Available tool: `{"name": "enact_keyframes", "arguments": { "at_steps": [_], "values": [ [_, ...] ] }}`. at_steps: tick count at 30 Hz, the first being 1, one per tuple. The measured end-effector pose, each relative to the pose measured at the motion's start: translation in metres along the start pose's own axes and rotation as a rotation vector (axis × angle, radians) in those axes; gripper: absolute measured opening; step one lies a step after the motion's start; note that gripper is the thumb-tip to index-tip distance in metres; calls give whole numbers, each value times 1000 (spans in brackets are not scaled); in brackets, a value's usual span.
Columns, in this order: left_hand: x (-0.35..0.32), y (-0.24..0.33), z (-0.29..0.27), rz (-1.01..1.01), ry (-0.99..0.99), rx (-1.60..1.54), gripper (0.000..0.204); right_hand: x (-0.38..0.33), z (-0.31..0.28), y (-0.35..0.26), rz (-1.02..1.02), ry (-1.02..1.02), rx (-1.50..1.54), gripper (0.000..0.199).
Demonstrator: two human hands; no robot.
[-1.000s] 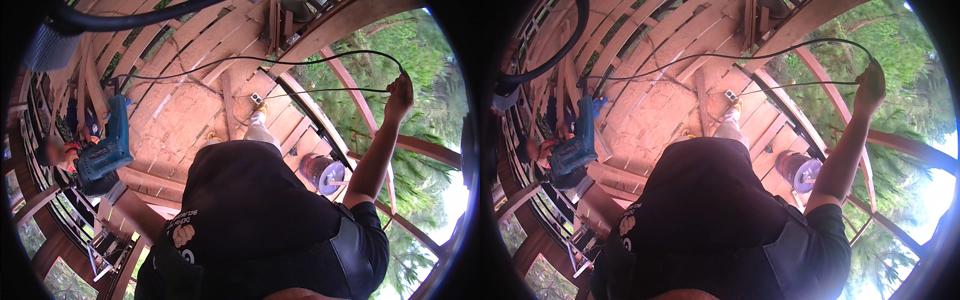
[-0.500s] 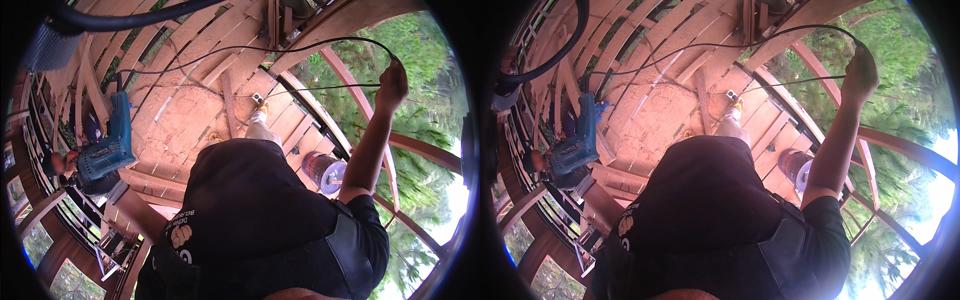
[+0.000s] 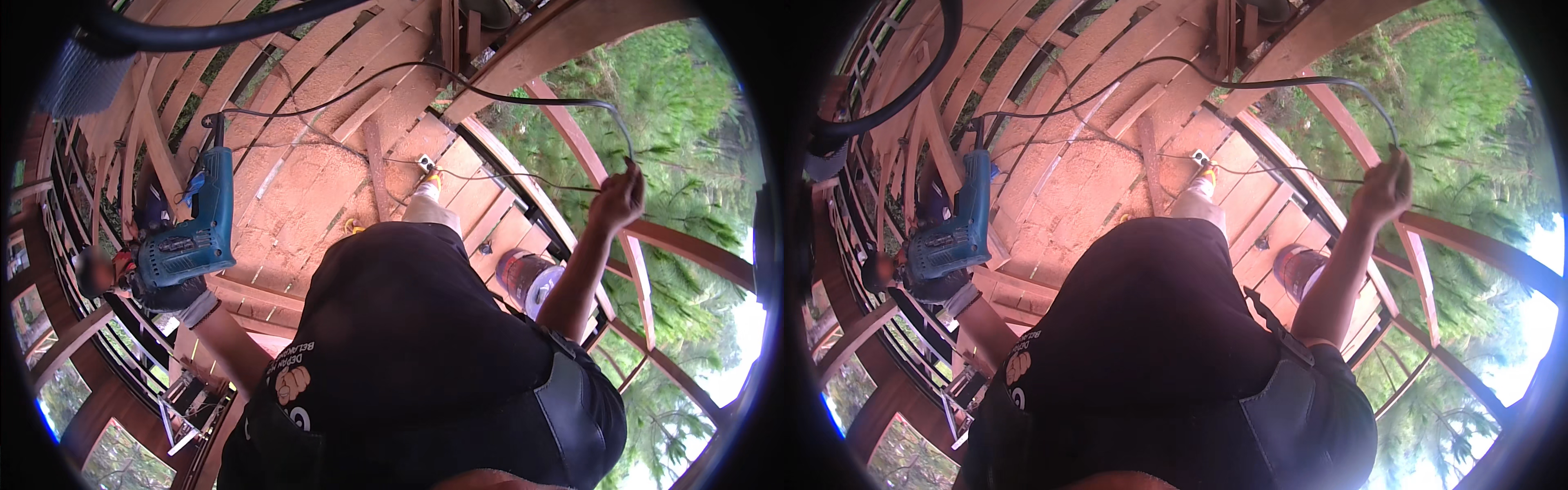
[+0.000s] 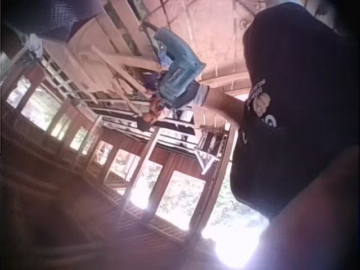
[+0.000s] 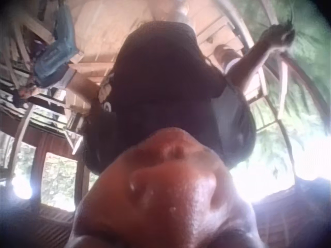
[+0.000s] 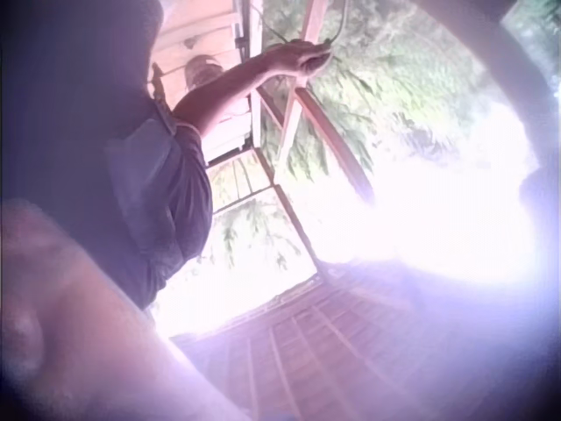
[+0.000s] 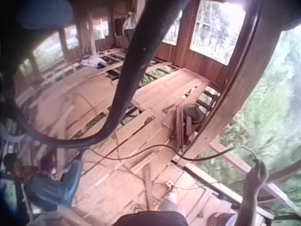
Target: The person hammers wooden slats into a curved wooden frame, then uses a power drill to secure the structure. The person also moves around the construction site and handles various tools.
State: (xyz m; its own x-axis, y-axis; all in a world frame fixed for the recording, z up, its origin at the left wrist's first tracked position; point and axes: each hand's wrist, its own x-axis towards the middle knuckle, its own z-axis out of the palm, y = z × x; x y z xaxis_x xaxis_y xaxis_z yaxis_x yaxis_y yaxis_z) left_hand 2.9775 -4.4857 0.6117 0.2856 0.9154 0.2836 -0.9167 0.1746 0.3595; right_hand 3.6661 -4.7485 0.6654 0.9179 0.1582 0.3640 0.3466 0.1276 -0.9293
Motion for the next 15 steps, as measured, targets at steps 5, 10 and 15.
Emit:
{"name": "enact_keyframes", "arguments": {
  "at_steps": [5, 10, 15],
  "values": [
    [4, -3, 8, 139, 533, 581, 71, 23, -21, -63, -111, 143, 145, 19],
    [40, -48, 42, -134, 68, 197, 70, -13, -95, 63, -202, 202, -548, 20],
    [36, -40, 59, -183, 99, 266, 69, 45, -135, -94, -667, 357, -732, 22]
  ]
}}
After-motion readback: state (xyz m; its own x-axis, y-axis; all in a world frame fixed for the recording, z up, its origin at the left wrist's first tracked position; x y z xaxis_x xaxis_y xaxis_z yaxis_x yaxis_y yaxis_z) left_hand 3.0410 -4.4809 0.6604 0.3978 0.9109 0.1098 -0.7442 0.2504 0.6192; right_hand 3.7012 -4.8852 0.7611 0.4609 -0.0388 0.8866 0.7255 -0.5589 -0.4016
